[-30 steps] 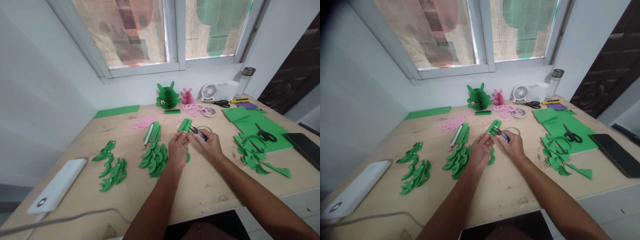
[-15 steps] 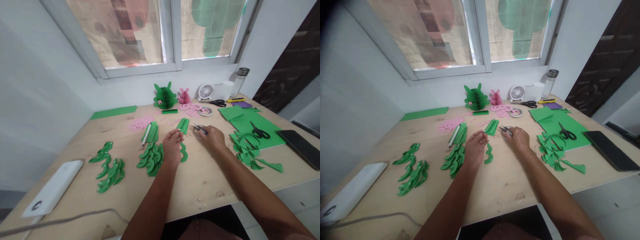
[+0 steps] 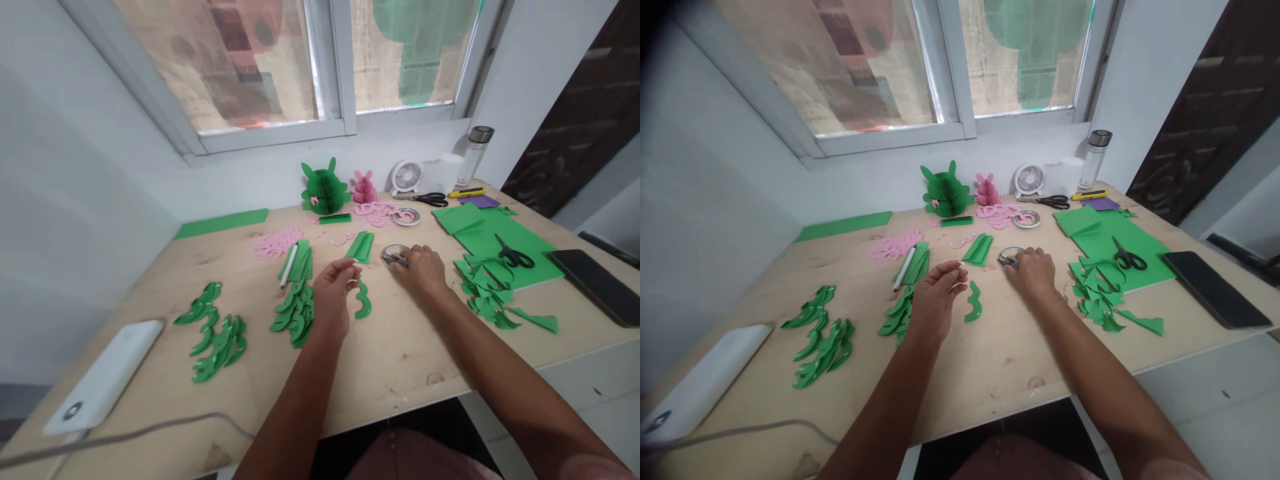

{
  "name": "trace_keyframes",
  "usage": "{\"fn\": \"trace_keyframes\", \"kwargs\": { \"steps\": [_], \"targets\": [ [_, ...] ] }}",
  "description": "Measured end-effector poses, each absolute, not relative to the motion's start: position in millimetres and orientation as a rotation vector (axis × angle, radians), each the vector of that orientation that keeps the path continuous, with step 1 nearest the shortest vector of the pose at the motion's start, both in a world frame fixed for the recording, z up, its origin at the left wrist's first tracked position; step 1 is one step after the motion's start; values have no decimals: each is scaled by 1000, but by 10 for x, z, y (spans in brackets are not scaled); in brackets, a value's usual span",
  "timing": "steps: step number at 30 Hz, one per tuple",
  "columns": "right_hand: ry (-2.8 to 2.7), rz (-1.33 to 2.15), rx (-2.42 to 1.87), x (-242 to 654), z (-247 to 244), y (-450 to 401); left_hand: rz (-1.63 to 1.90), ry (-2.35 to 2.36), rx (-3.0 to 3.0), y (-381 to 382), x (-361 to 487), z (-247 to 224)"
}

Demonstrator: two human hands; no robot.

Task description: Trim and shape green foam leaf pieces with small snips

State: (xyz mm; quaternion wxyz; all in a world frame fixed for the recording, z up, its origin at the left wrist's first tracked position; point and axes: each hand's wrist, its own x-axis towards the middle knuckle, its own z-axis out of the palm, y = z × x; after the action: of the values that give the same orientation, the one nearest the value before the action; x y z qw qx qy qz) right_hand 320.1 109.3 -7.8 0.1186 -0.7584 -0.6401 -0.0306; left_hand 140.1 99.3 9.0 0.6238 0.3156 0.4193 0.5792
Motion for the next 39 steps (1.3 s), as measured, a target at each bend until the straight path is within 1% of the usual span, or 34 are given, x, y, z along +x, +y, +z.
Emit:
{"fn": "trace_keyframes", "kwargs": {
  "steps": [2, 4, 9, 12, 16, 20, 26, 31, 34, 39],
  "targets": [
    [-1810, -59, -2103, 3201, -82, 1103, 1318, 977, 723, 925, 1371, 39],
    [-1753, 69, -1915, 3162, -104, 1111, 1322, 976, 725, 879, 1362, -41],
    [-1666, 727, -1355, 2912, -198, 1075, 1368, 948, 770, 868, 1398, -202],
    [-1596, 956, -1215, 2787, -225, 1032, 1373, 936, 789, 880, 1415, -220],
    [-1446, 1144, -1145, 2742, -250, 1014, 1379, 956, 803, 882, 1425, -215],
    [-1373, 1220, -1107, 2738, -284, 1023, 1382, 972, 823, 877, 1435, -227],
    [-1357, 1174, -1157, 2722, -281, 1028, 1366, 986, 841, 859, 1439, -229],
    [-1367, 1159, -1180, 2739, -288, 1032, 1363, 1057, 968, 855, 1425, -248],
    [-1366, 1175, -1185, 2743, -279, 1024, 1373, 1140, 1119, 872, 1396, -284],
    [-1294, 1201, -1203, 2748, -249, 1018, 1323, 1448, 1569, 898, 1326, -325]
  ]
}}
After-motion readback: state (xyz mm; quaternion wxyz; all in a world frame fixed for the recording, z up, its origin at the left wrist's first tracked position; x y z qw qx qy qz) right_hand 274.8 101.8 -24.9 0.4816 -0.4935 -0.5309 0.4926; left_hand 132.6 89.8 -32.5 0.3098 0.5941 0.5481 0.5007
